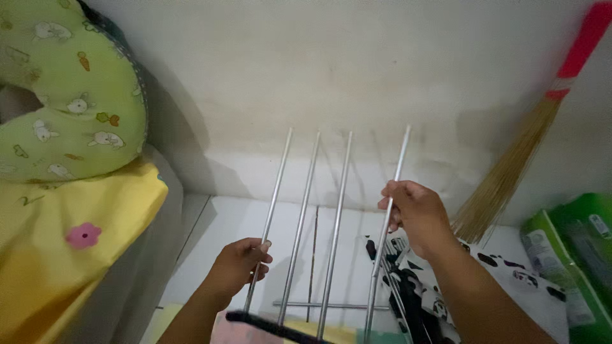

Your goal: The person assembles a metal rack by inserting vertical poles into a base, attaching a cow-print fabric panel, and securing it with a black plastic bar. The person then adds additional metal poles to the structure.

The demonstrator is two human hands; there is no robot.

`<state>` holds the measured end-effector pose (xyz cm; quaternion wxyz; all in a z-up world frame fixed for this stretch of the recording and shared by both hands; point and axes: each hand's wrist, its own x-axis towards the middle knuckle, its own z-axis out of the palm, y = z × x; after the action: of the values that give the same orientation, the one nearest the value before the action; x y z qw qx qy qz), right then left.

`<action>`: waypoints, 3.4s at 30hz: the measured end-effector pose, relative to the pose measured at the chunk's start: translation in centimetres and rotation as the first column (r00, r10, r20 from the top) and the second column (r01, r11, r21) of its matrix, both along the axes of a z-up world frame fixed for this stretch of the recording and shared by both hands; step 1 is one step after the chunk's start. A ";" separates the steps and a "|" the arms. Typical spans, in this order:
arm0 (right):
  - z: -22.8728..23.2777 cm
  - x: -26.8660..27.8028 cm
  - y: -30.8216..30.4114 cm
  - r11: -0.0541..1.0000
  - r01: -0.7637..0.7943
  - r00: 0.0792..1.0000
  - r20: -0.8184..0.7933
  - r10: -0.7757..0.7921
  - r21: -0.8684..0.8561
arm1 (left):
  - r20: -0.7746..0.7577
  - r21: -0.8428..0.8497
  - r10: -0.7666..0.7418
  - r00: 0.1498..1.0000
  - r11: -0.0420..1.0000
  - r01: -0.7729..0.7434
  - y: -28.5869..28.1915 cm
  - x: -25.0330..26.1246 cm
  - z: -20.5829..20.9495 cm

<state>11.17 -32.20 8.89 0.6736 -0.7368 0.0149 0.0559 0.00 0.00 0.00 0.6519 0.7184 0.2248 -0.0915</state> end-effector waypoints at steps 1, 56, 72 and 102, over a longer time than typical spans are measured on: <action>-0.2 0.2 -0.3 0.999 0.030 1.000 0.006 -0.030 0.019 | -0.001 0.033 -0.018 1.000 0.999 0.018 0.1 -0.2 0.4; 0.1 -5.5 6.0 0.376 -0.069 0.775 0.188 0.603 -0.924 | 0.599 0.436 0.046 0.799 0.818 -0.374 -0.2 -3.2 8.2; 1.2 -5.5 5.7 0.404 -0.613 0.722 -0.275 0.635 -0.679 | 0.684 0.470 0.028 0.729 0.747 -0.470 1.5 -2.1 6.4; -26.2 -4.1 -7.6 0.036 -0.425 0.900 -0.419 0.116 -0.904 | 0.327 0.486 0.125 0.937 0.828 -0.280 1.6 -1.2 5.0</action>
<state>7.04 -39.83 -17.34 -0.0259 -0.9694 -0.0147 0.2435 -1.25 1.56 5.05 0.4617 0.8462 0.2218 0.1469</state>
